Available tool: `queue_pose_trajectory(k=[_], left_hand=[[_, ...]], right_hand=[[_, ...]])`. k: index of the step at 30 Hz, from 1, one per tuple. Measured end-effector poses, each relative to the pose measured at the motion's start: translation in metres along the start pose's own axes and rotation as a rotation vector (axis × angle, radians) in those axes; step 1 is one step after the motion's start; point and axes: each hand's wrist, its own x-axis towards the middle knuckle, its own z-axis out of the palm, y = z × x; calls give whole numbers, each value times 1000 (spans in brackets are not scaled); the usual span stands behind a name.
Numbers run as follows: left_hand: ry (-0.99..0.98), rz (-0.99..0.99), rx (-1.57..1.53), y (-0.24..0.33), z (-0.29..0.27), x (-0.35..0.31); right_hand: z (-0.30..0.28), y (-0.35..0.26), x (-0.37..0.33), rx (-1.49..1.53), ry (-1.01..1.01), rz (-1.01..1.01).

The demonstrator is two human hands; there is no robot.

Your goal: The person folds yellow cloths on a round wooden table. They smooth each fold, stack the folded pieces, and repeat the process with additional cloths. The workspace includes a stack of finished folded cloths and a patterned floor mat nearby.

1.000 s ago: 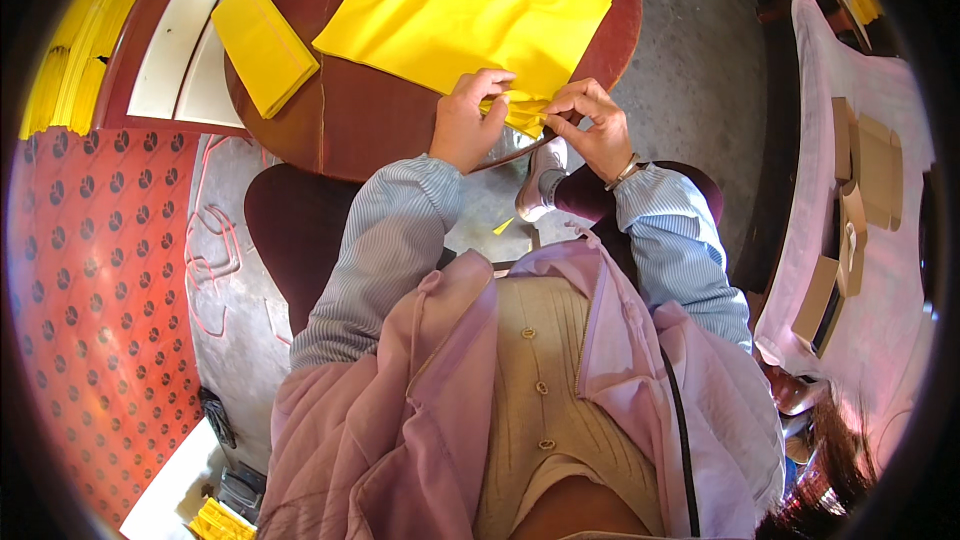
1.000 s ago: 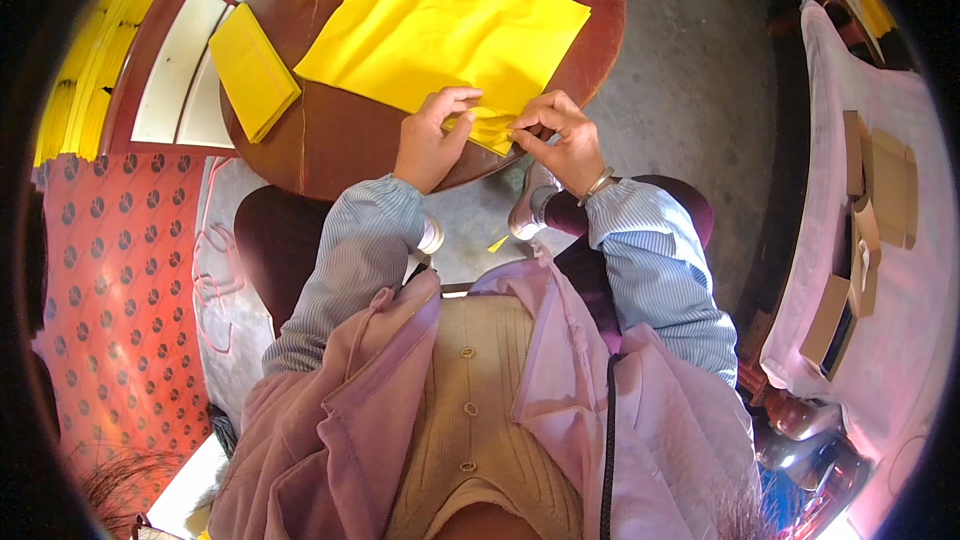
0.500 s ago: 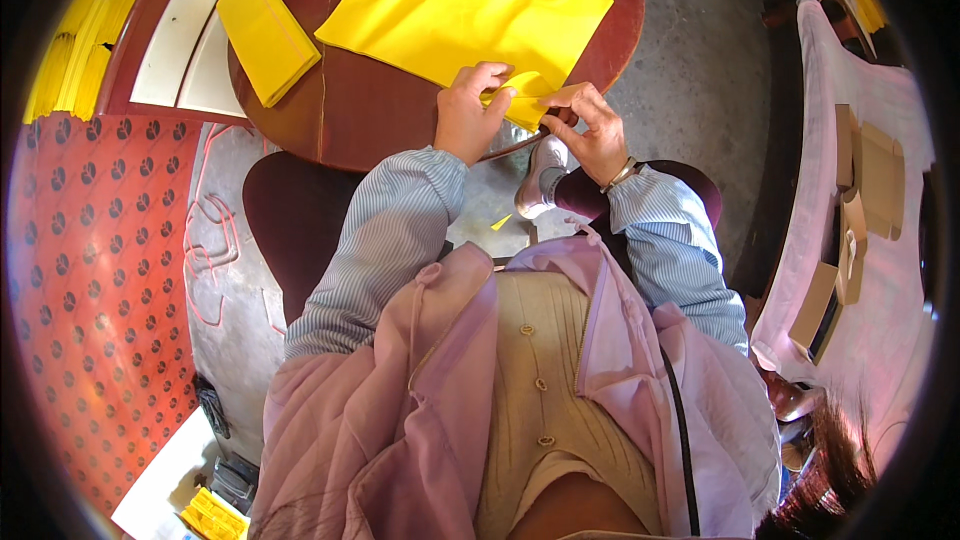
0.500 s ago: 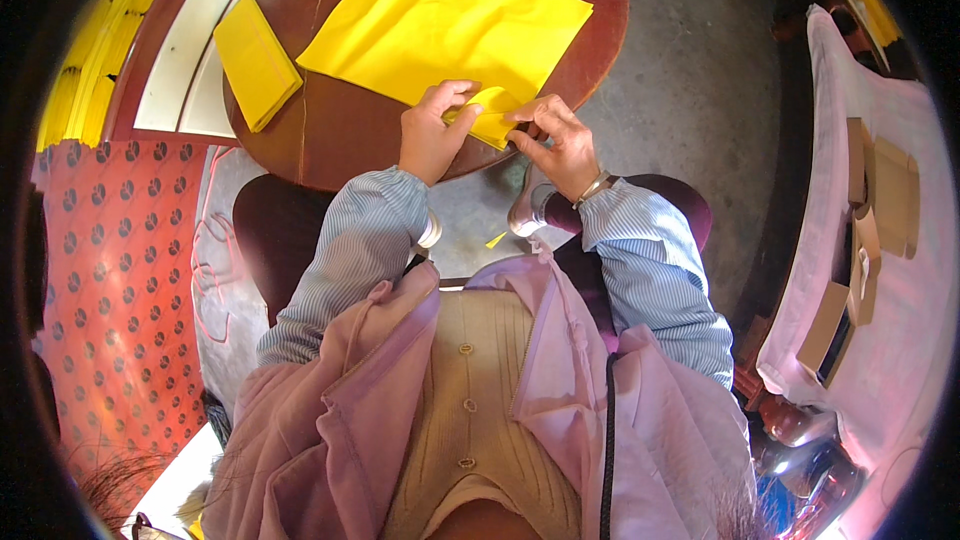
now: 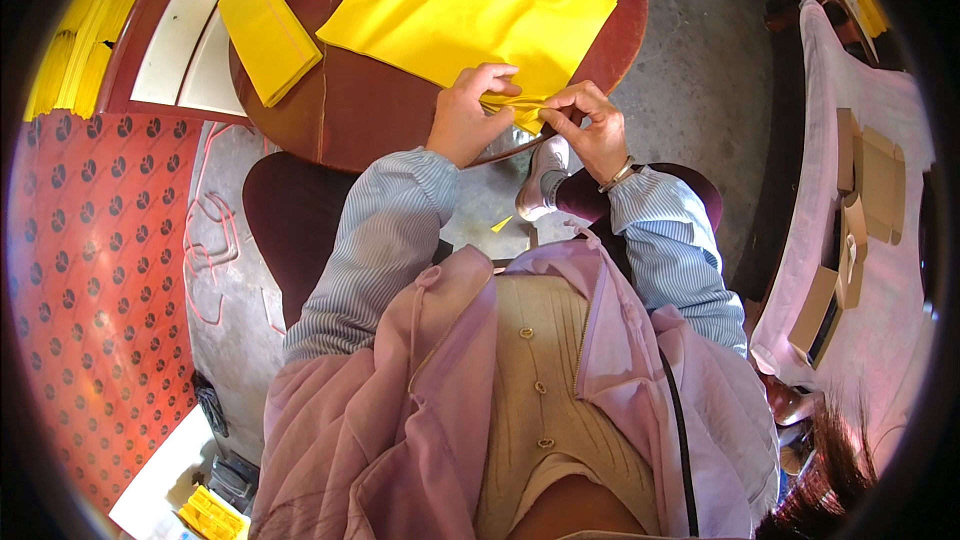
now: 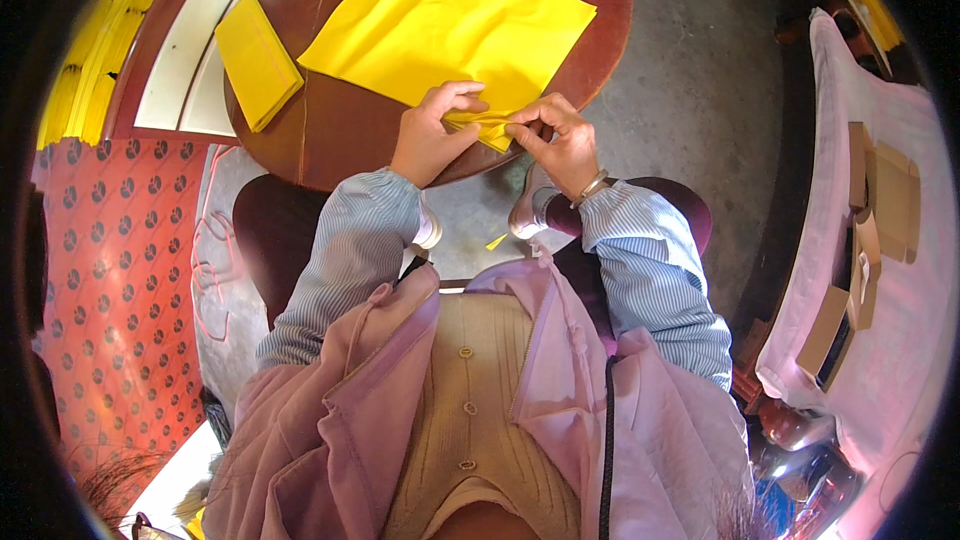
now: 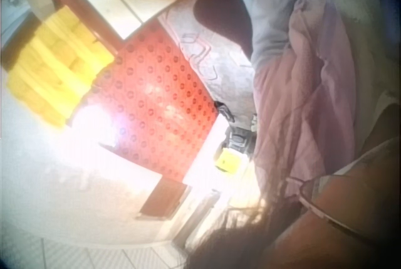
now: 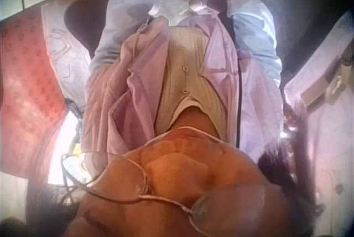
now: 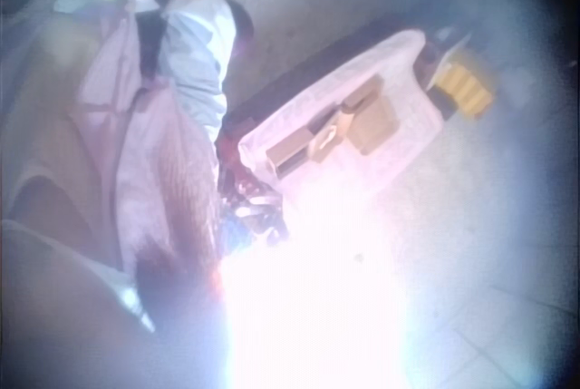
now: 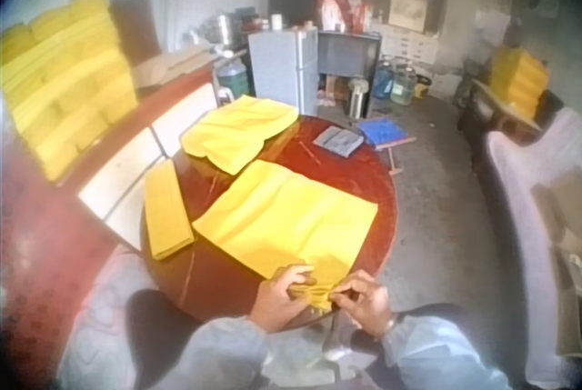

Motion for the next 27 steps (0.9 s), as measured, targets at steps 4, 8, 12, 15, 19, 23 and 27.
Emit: queue_pose_trajectory(k=[4, 8, 12, 15, 19, 23, 27], left_hand=[[75, -70, -6, -2, 12, -1], [83, -63, 3, -7, 13, 0], [56, -30, 2, -9, 9, 1], [14, -24, -26, -7, 3, 1], [-38, 16, -25, -4, -3, 0], [28, -13, -9, -5, 4, 0], [57, -46, -26, -9, 10, 0]], right_hand=[[0, -3, -2, -6, 6, -7], [-1, -4, -2, -59, -27, -65], [1, -1, -1, 24, -10, -23], [0, 2, 0, 41, -11, 29], [-1, 2, 0, 24, -19, 42], [2, -2, 0, 9, 16, 29], [3, -5, 0, 22, 32, 13]])
